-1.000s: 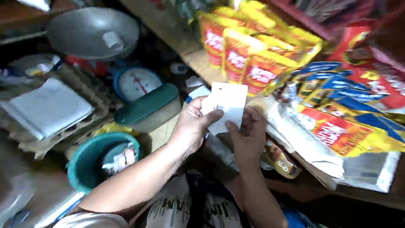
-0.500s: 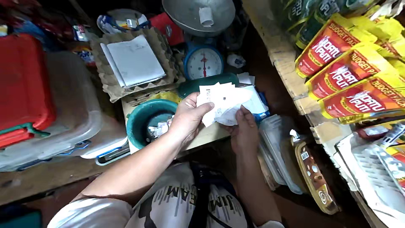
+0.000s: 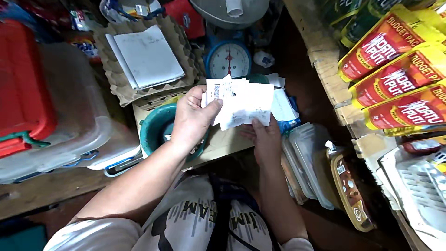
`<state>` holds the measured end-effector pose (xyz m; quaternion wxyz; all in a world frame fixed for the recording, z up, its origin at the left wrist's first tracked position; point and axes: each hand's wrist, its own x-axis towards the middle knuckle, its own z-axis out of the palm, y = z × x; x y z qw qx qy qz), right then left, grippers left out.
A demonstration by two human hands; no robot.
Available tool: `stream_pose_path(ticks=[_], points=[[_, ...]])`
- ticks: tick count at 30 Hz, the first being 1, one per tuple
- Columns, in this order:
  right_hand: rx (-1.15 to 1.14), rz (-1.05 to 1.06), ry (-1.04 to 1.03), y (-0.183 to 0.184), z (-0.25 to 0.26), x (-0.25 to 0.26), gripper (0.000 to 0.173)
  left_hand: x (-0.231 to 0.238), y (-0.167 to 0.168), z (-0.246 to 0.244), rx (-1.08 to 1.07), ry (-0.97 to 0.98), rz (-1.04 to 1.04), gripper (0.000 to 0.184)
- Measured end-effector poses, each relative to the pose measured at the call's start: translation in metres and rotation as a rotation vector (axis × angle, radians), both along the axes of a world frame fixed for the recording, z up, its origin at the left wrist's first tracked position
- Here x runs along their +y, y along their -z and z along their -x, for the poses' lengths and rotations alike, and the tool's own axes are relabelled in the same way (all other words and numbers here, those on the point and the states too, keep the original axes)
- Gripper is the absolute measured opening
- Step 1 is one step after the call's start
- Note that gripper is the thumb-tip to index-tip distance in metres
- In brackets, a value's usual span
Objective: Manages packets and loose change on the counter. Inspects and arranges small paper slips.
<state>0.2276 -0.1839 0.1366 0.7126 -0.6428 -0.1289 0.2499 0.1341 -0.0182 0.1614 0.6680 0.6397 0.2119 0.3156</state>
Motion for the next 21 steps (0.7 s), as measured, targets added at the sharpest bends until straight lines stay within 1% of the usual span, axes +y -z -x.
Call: stream_pose_path(ticks=[1, 3, 10, 14, 16, 18, 19, 20, 21], points=[[0.021, -0.008, 0.002, 0.002, -0.001, 0.002, 0.029, 0.004, 0.0, 0.001, 0.002, 0.0, 0.022, 0.024], [0.033, -0.04, 0.0, 0.005, -0.001, 0.003, 0.022, 0.013, 0.001, 0.006, 0.01, -0.029, 0.039, 0.024], [0.016, -0.052, 0.021, 0.004, 0.003, 0.005, 0.022, 0.039, 0.0, 0.034, -0.005, -0.215, 0.048, 0.026], [0.032, -0.087, 0.038, 0.004, 0.004, 0.006, 0.023, 0.045, 0.006, 0.054, -0.017, -0.25, 0.082, 0.032], [0.039, -0.105, 0.046, 0.004, 0.005, 0.008, 0.021, 0.046, 0.011, 0.063, -0.023, -0.255, 0.1, 0.029], [-0.023, -0.08, 0.044, 0.002, 0.007, 0.008, 0.021, 0.048, 0.02, 0.071, -0.01, -0.28, 0.102, 0.028], [-0.094, -0.041, 0.055, 0.001, 0.009, 0.008, 0.022, 0.048, 0.024, 0.075, 0.01, -0.297, 0.085, 0.03], [-0.185, 0.012, 0.074, 0.001, 0.01, 0.01, 0.023, 0.047, 0.027, 0.078, 0.037, -0.307, 0.05, 0.039], [-0.272, 0.06, 0.094, 0.001, 0.012, 0.011, 0.025, 0.047, 0.03, 0.081, 0.067, -0.295, 0.001, 0.055]])
